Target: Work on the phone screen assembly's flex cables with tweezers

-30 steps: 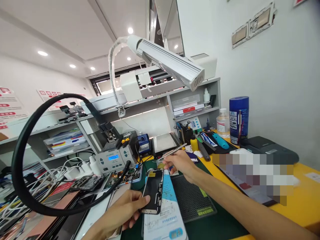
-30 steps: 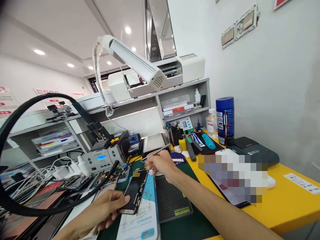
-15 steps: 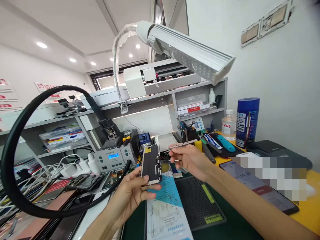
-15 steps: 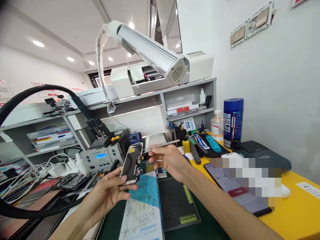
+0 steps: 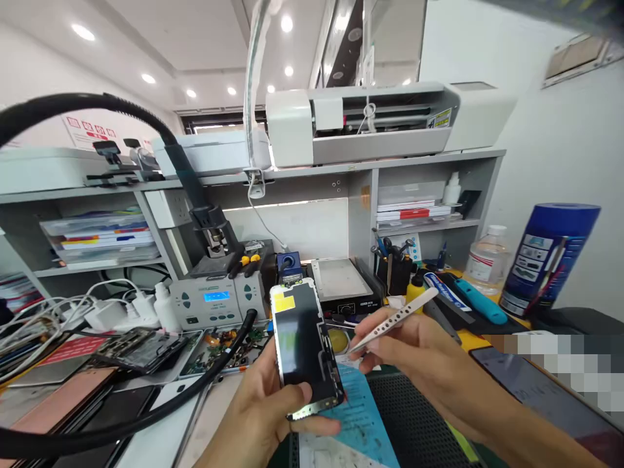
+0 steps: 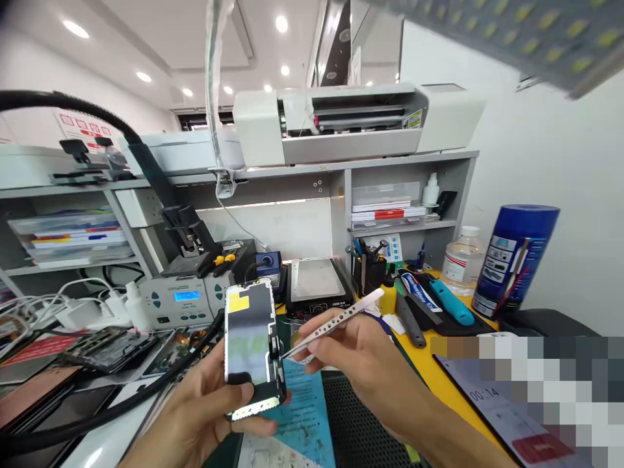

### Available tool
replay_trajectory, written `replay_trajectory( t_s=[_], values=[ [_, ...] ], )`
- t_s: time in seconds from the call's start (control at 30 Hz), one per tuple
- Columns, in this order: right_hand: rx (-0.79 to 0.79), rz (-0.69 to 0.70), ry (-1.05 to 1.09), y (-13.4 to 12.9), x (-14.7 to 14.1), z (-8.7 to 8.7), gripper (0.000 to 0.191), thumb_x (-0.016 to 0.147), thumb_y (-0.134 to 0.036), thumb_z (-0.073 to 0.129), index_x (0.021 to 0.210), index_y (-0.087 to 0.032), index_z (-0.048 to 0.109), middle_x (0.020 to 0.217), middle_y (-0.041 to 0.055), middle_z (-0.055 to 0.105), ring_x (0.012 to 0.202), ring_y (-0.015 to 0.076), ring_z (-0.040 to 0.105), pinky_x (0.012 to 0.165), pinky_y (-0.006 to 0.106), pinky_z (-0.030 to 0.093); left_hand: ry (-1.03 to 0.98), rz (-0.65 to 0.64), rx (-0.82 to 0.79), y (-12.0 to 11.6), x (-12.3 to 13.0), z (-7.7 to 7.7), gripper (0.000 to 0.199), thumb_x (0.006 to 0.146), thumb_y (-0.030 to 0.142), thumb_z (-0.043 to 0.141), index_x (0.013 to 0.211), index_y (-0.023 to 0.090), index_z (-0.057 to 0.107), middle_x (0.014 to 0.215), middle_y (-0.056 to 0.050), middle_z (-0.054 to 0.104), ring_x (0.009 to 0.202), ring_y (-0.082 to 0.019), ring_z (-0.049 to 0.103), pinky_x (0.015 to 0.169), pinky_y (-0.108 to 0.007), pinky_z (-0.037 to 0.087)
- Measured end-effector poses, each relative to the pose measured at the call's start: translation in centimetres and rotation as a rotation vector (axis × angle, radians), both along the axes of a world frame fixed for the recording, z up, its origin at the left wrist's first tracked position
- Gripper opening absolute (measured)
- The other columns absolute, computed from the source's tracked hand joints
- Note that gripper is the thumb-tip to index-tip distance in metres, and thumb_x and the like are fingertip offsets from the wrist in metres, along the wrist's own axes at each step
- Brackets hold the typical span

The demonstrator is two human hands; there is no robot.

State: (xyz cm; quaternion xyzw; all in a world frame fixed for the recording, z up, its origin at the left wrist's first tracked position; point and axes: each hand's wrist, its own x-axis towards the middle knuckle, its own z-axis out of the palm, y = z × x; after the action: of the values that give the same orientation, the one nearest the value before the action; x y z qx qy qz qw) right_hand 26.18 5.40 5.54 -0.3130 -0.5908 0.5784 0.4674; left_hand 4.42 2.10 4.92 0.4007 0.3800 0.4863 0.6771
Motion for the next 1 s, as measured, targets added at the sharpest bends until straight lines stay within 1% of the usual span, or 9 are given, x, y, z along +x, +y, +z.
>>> replay_trajectory(
  t_s=[0.07, 0.17, 0.27, 0.37, 0.43, 0.6, 0.7, 0.83, 1.0],
  values=[
    [0.016, -0.028, -0.014, -0.1, -0.2, -0.6, 0.015, 0.092, -0.034, 0.069, 0.102, -0.023, 0.069, 0.097, 0.0045, 0.076, 0.094, 0.0226, 0.071, 0.088, 0.039, 0.055, -0.009, 0.024, -0.015, 0.0, -0.3, -0.1, 0.075, 0.076, 0.011, 0.075, 0.143, 0.024, 0.043, 0.111, -0.011, 0.073, 0.091, -0.03, 0.073, 0.068, -0.039, 0.065],
    [-0.025, -0.037, -0.005, -0.4, -0.6, -1.4, 0.022, 0.09, -0.039, 0.072, 0.107, -0.026, 0.066, 0.099, 0.0035, 0.076, 0.099, 0.0247, 0.072, 0.093, 0.043, 0.055, -0.014, 0.065, 0.007, 0.0, -0.4, -0.5, 0.068, 0.076, 0.017, 0.078, 0.137, 0.025, 0.049, 0.117, -0.01, 0.072, 0.093, -0.03, 0.072, 0.068, -0.042, 0.066],
    [-0.067, -0.062, -0.053, -0.6, -0.9, -1.7, 0.025, 0.087, -0.041, 0.074, 0.104, -0.025, 0.066, 0.098, 0.0043, 0.076, 0.096, 0.0252, 0.072, 0.091, 0.043, 0.055, 0.02, 0.075, 0.061, -0.2, -0.3, -0.9, 0.057, 0.074, 0.025, 0.082, 0.126, 0.025, 0.059, 0.116, -0.01, 0.073, 0.095, -0.033, 0.072, 0.067, -0.041, 0.066],
    [-0.067, -0.086, -0.088, -0.7, -1.2, -1.7, 0.026, 0.084, -0.043, 0.076, 0.099, -0.024, 0.067, 0.094, 0.0046, 0.077, 0.092, 0.025, 0.073, 0.087, 0.04, 0.056, 0.059, 0.103, 0.105, -0.2, -0.2, -1.2, 0.052, 0.074, 0.031, 0.083, 0.122, 0.027, 0.062, 0.114, -0.009, 0.074, 0.096, -0.033, 0.072, 0.065, -0.037, 0.065],
    [-0.071, -0.092, -0.088, -0.7, -1.3, -1.6, 0.023, 0.084, -0.042, 0.076, 0.098, -0.025, 0.068, 0.093, 0.0037, 0.076, 0.091, 0.0238, 0.073, 0.085, 0.038, 0.057, 0.089, 0.099, 0.137, 0.0, -0.3, -1.5, 0.048, 0.077, 0.031, 0.081, 0.121, 0.029, 0.063, 0.114, -0.008, 0.074, 0.093, -0.031, 0.073, 0.064, -0.034, 0.065],
    [-0.093, -0.08, -0.044, -0.8, -1.6, -1.7, 0.021, 0.082, -0.04, 0.079, 0.093, -0.026, 0.068, 0.089, 0.002, 0.077, 0.085, 0.0211, 0.072, 0.081, 0.034, 0.057, 0.129, -0.022, 0.203, 0.4, -1.0, -2.3, 0.042, 0.084, 0.033, 0.074, 0.124, 0.033, 0.059, 0.112, -0.006, 0.074, 0.081, -0.025, 0.074, 0.068, -0.031, 0.064],
    [-0.104, -0.077, -0.042, -0.8, -1.6, -1.8, 0.02, 0.083, -0.04, 0.078, 0.094, -0.026, 0.069, 0.088, 0.0006, 0.077, 0.085, 0.019, 0.072, 0.081, 0.031, 0.057, 0.158, -0.018, 0.209, 0.4, -1.3, -2.6, 0.041, 0.084, 0.034, 0.073, 0.123, 0.034, 0.06, 0.111, -0.004, 0.073, 0.066, -0.02, 0.073, 0.069, -0.033, 0.063],
    [-0.126, -0.071, -0.042, -0.8, -1.5, -2.0, 0.018, 0.085, -0.039, 0.077, 0.096, -0.027, 0.069, 0.09, 0.0002, 0.076, 0.085, 0.0173, 0.073, 0.08, 0.029, 0.057, 0.158, -0.001, 0.202, 0.5, -1.3, -2.6, 0.041, 0.083, 0.036, 0.074, 0.122, 0.033, 0.062, 0.107, -0.004, 0.073, 0.064, -0.02, 0.073, 0.068, -0.031, 0.062],
    [-0.139, -0.066, -0.023, -0.9, -1.7, -1.9, 0.019, 0.082, -0.036, 0.079, 0.095, -0.026, 0.069, 0.087, -0.0001, 0.077, 0.084, 0.0178, 0.072, 0.08, 0.028, 0.056, 0.102, -0.03, 0.15, 0.5, -1.1, -2.6, 0.042, 0.081, 0.035, 0.076, 0.119, 0.032, 0.061, 0.098, -0.002, 0.073, 0.057, -0.018, 0.071, 0.06, -0.029, 0.058]
  ],
)
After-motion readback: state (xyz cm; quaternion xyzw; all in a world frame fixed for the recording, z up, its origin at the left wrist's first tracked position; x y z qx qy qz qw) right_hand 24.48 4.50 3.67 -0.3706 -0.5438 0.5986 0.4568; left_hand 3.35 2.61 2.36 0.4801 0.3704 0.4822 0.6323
